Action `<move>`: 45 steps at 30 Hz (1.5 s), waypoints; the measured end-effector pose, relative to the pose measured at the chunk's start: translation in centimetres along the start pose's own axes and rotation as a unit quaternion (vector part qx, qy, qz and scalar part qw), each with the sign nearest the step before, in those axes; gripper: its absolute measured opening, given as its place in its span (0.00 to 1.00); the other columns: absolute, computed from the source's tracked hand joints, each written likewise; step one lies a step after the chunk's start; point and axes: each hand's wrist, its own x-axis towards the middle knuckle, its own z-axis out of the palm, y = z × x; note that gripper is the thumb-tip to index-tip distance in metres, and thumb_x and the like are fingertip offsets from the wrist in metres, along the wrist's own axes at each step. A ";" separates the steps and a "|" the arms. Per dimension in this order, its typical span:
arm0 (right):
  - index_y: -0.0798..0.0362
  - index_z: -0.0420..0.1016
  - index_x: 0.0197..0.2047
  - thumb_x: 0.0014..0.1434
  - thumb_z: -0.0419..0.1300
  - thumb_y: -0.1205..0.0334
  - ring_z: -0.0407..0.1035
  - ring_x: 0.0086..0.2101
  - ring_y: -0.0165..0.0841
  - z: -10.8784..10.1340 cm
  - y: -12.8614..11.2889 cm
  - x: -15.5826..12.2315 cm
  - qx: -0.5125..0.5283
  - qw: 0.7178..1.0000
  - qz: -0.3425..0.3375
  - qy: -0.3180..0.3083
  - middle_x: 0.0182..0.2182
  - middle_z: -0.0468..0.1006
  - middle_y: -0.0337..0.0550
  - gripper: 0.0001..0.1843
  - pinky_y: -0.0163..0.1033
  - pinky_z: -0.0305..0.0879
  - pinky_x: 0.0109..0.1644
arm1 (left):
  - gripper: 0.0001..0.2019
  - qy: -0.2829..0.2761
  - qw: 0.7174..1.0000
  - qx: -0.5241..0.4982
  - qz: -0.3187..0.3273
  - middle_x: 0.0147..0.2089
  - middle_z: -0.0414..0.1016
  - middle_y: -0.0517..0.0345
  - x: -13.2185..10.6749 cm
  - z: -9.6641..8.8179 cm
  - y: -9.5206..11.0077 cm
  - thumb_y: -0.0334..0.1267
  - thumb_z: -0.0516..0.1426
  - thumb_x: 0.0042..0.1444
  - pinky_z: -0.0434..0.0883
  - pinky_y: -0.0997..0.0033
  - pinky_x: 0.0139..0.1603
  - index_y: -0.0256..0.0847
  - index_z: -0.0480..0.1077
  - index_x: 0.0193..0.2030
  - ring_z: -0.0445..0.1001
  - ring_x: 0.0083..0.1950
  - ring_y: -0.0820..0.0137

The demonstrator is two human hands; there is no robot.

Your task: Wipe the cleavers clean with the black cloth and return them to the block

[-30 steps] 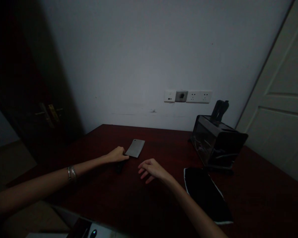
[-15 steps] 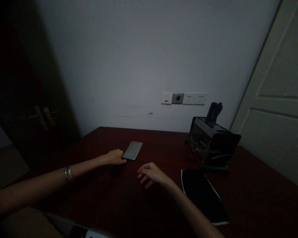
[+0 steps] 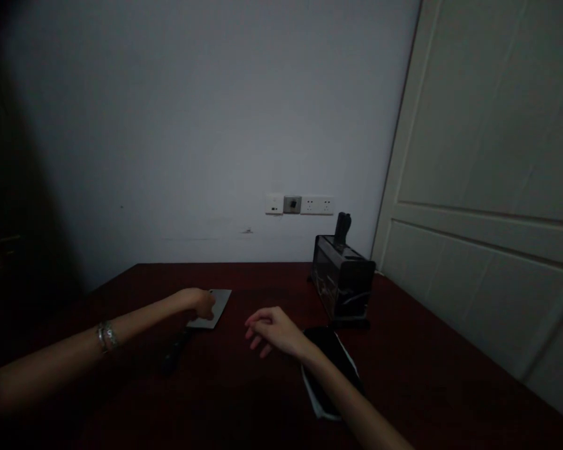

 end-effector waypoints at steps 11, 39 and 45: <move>0.57 0.67 0.44 0.54 0.50 0.60 0.68 0.24 0.27 -10.0 -9.3 -4.0 -0.222 0.851 -0.271 0.390 0.31 0.74 0.44 0.15 0.31 0.63 0.23 | 0.17 0.012 0.998 -0.055 0.031 0.27 0.75 0.46 7.7 4.6 10.0 0.40 0.46 0.55 0.68 0.75 0.25 0.30 0.71 0.30 0.74 0.25 0.69; 0.65 0.68 0.43 0.49 0.58 0.57 0.71 0.24 0.35 -31.6 -17.9 5.9 -0.431 0.796 0.167 0.390 0.30 0.76 0.57 0.22 0.37 0.69 0.24 | 0.17 0.171 0.982 -0.079 -0.028 0.39 0.76 0.50 9.7 12.0 11.4 0.41 0.44 0.58 0.61 0.76 0.33 0.39 0.73 0.36 0.73 0.40 0.68; 0.67 0.67 0.43 0.48 0.61 0.60 0.72 0.24 0.37 -31.3 -18.0 7.5 -0.444 0.793 0.231 0.347 0.30 0.75 0.58 0.22 0.38 0.68 0.25 | 0.17 0.170 0.982 -0.079 -0.021 0.38 0.76 0.51 9.8 11.9 11.5 0.41 0.44 0.57 0.61 0.76 0.33 0.39 0.73 0.34 0.73 0.39 0.69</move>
